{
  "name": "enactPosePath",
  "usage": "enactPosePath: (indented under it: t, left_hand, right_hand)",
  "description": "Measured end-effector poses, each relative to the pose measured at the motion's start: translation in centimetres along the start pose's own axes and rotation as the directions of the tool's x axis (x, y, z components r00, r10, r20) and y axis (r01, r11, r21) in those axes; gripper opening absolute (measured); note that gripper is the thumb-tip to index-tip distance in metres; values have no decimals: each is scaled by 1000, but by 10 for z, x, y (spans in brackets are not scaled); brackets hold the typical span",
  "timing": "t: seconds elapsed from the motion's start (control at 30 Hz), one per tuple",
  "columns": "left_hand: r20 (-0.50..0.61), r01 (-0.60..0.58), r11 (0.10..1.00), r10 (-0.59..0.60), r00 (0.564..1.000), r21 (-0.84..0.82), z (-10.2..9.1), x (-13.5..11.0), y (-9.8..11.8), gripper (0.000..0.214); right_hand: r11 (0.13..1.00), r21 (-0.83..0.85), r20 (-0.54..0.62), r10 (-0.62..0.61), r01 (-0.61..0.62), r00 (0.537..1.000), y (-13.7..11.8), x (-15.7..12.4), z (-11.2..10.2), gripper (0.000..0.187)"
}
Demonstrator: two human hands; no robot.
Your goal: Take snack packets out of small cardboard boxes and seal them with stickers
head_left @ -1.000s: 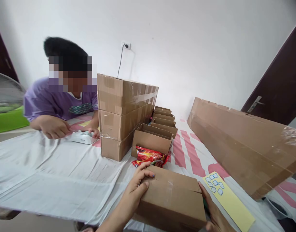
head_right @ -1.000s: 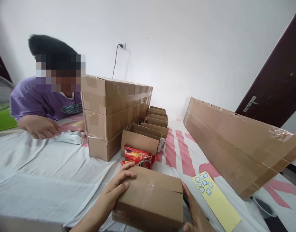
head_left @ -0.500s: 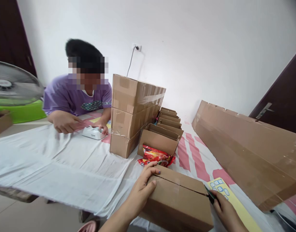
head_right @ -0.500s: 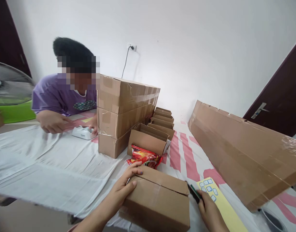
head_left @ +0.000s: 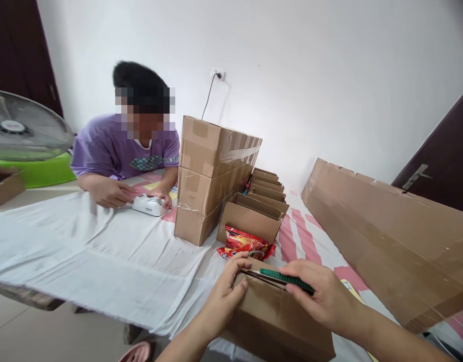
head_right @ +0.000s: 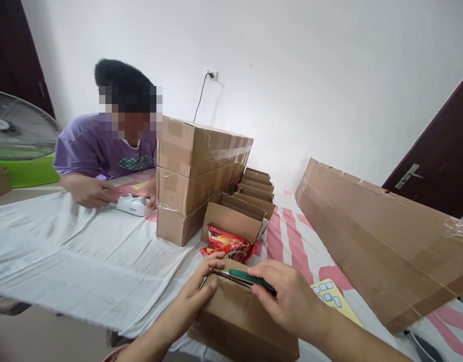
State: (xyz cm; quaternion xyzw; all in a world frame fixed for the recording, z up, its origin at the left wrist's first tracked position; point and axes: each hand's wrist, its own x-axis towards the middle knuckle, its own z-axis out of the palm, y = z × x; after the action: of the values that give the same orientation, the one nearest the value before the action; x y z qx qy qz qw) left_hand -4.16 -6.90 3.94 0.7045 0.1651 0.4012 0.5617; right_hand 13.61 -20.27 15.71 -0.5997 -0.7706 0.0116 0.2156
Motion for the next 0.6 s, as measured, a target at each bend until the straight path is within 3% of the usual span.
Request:
enactPosePath:
  t: [0.23,0.6]
  left_hand:
    - [-12,-6,1000,6,1000,7,0,1,-4,29]
    - [-30,-14,998,16,999,54,0,0,-7,29]
  right_hand:
    - [998,-42,63,-36,39,997,-1,5,-2,27]
    - [965,-231,206,175,-126,963,2,-43,-45,28]
